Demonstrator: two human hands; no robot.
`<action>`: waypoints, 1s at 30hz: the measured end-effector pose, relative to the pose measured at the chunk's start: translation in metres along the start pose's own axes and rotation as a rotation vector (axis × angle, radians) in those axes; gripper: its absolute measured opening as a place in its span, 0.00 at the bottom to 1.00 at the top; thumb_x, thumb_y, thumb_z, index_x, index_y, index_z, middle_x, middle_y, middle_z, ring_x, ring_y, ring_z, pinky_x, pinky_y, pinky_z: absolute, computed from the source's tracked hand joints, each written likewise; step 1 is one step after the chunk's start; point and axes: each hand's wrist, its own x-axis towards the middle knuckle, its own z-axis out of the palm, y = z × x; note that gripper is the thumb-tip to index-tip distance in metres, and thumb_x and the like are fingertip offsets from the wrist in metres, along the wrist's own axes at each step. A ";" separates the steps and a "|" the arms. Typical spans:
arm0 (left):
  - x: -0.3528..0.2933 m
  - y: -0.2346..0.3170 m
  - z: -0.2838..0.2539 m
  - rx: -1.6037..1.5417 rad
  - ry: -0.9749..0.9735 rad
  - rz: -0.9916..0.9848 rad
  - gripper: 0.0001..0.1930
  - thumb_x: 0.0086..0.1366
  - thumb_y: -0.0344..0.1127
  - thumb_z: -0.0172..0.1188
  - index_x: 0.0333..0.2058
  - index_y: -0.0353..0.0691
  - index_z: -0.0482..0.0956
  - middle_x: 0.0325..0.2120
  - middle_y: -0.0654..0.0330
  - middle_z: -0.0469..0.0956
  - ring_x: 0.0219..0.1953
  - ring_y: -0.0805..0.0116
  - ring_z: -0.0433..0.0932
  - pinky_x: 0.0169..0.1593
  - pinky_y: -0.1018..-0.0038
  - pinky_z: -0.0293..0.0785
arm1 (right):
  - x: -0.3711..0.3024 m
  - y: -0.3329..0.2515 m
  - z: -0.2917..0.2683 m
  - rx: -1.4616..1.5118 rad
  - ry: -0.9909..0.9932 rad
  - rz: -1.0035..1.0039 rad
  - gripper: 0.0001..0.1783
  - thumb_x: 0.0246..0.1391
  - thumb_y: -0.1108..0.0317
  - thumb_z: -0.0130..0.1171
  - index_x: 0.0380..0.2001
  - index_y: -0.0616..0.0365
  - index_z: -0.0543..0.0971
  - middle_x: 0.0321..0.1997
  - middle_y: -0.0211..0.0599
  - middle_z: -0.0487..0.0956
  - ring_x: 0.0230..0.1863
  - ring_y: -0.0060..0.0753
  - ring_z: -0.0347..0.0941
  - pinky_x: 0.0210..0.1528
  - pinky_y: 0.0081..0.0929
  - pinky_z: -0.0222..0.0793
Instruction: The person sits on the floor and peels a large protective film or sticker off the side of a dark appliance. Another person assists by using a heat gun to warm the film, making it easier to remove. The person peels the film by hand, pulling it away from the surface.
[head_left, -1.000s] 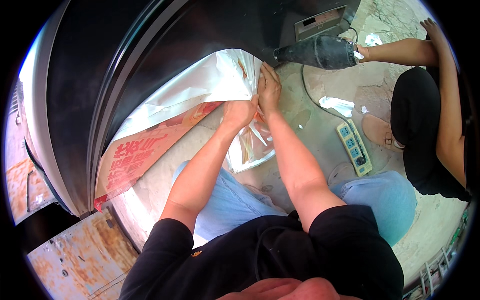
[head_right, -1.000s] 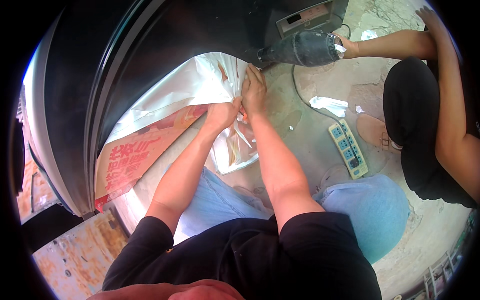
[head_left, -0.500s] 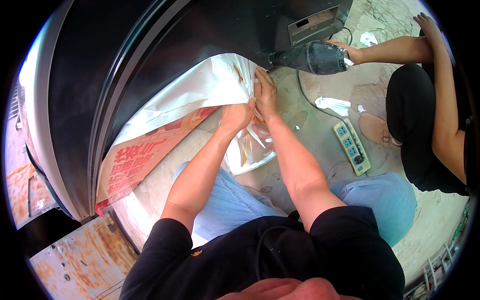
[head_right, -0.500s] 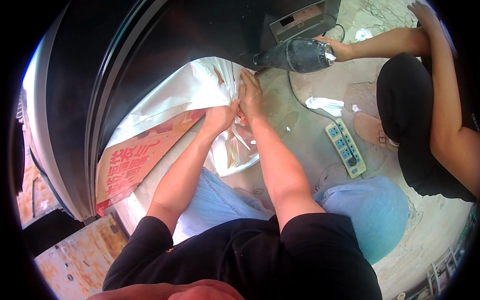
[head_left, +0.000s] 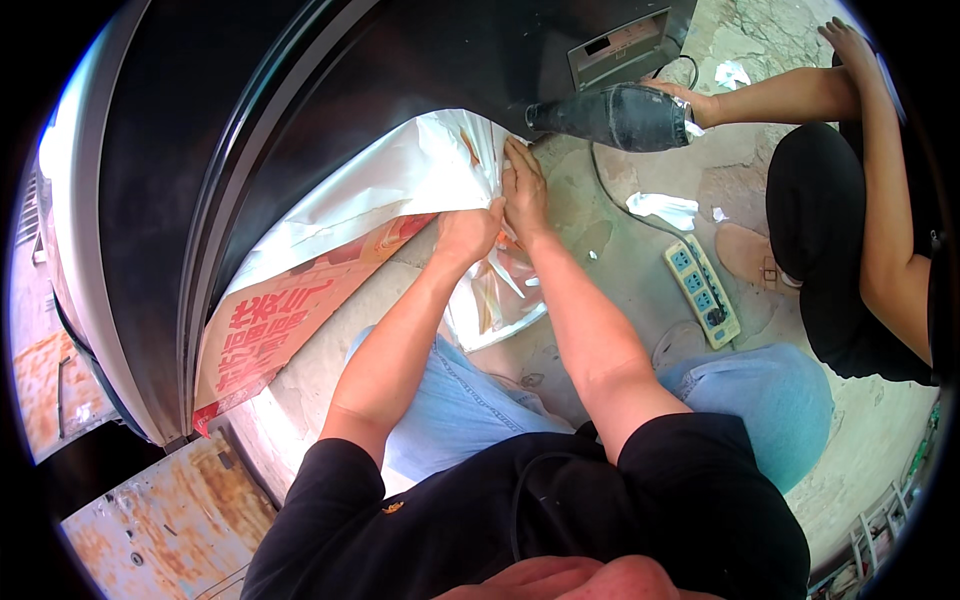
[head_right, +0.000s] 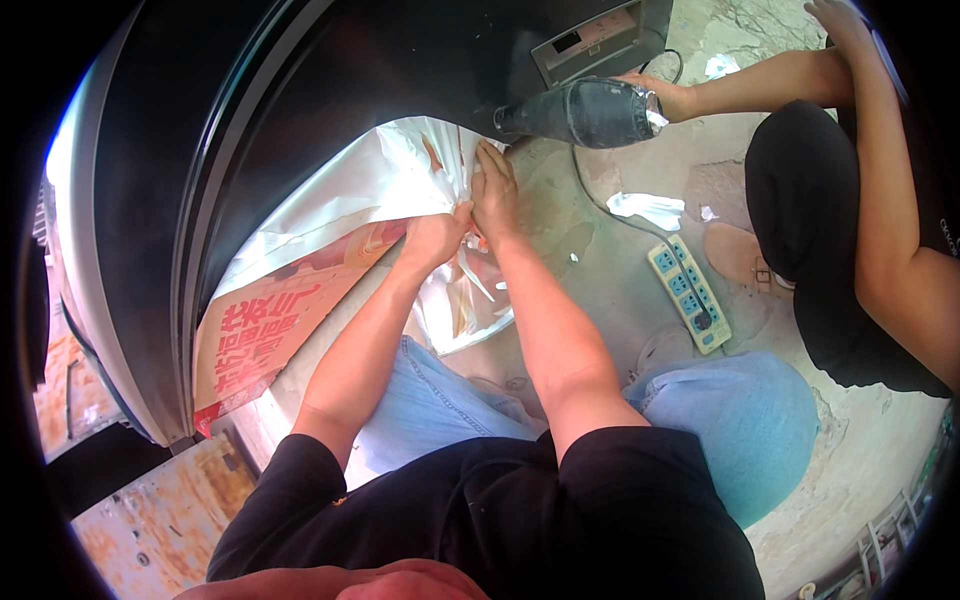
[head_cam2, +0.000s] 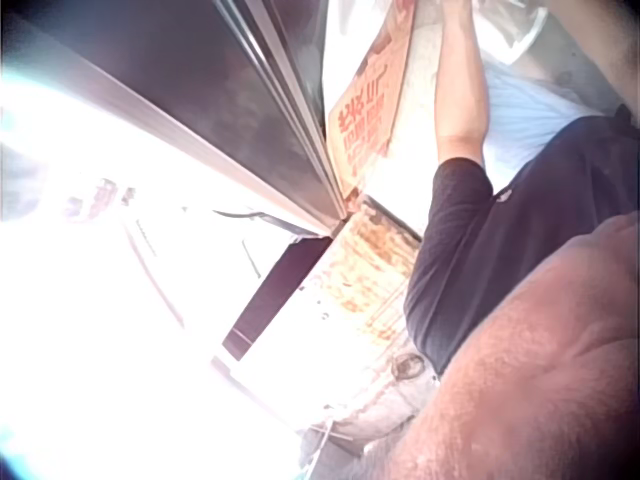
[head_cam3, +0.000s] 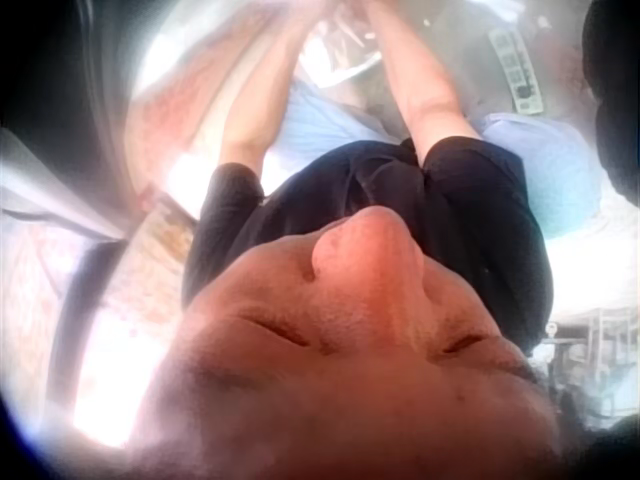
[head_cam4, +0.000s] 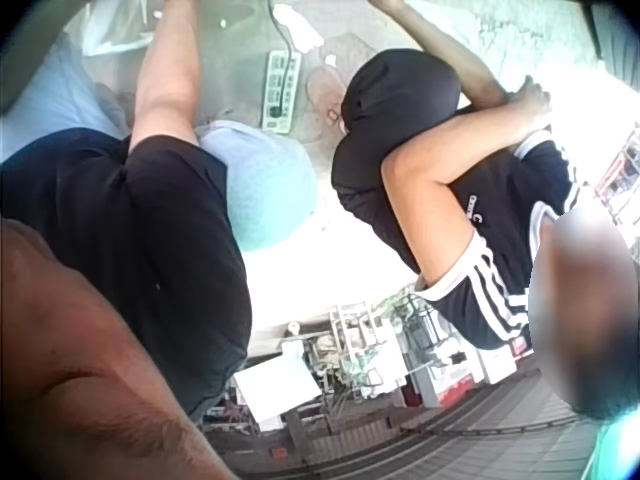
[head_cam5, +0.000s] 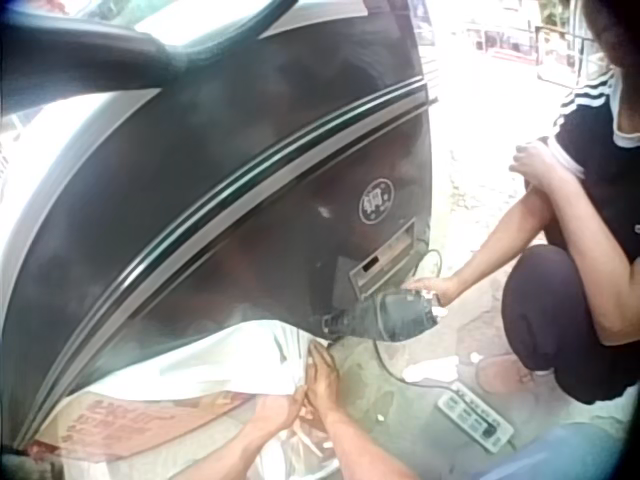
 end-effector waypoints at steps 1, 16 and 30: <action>0.000 0.000 -0.001 0.002 -0.015 -0.014 0.32 0.64 0.41 0.58 0.64 0.32 0.63 0.59 0.36 0.68 0.60 0.37 0.68 0.63 0.55 0.65 | -0.001 -0.002 0.000 0.004 -0.004 0.006 0.24 0.60 0.72 0.44 0.58 0.68 0.74 0.65 0.49 0.71 0.66 0.52 0.65 0.69 0.40 0.59; -0.004 -0.002 -0.003 -0.021 -0.064 -0.021 0.28 0.66 0.41 0.56 0.61 0.32 0.67 0.56 0.37 0.72 0.58 0.38 0.71 0.61 0.55 0.66 | -0.008 -0.002 0.001 0.017 0.001 0.011 0.23 0.63 0.71 0.44 0.59 0.68 0.72 0.68 0.49 0.69 0.68 0.52 0.63 0.70 0.39 0.58; -0.009 0.000 0.011 -0.091 0.172 0.173 0.37 0.61 0.32 0.58 0.68 0.30 0.55 0.63 0.34 0.62 0.65 0.35 0.60 0.66 0.56 0.58 | -0.007 -0.037 -0.009 0.301 0.139 0.395 0.26 0.64 0.54 0.55 0.53 0.67 0.78 0.56 0.55 0.78 0.59 0.53 0.73 0.62 0.40 0.66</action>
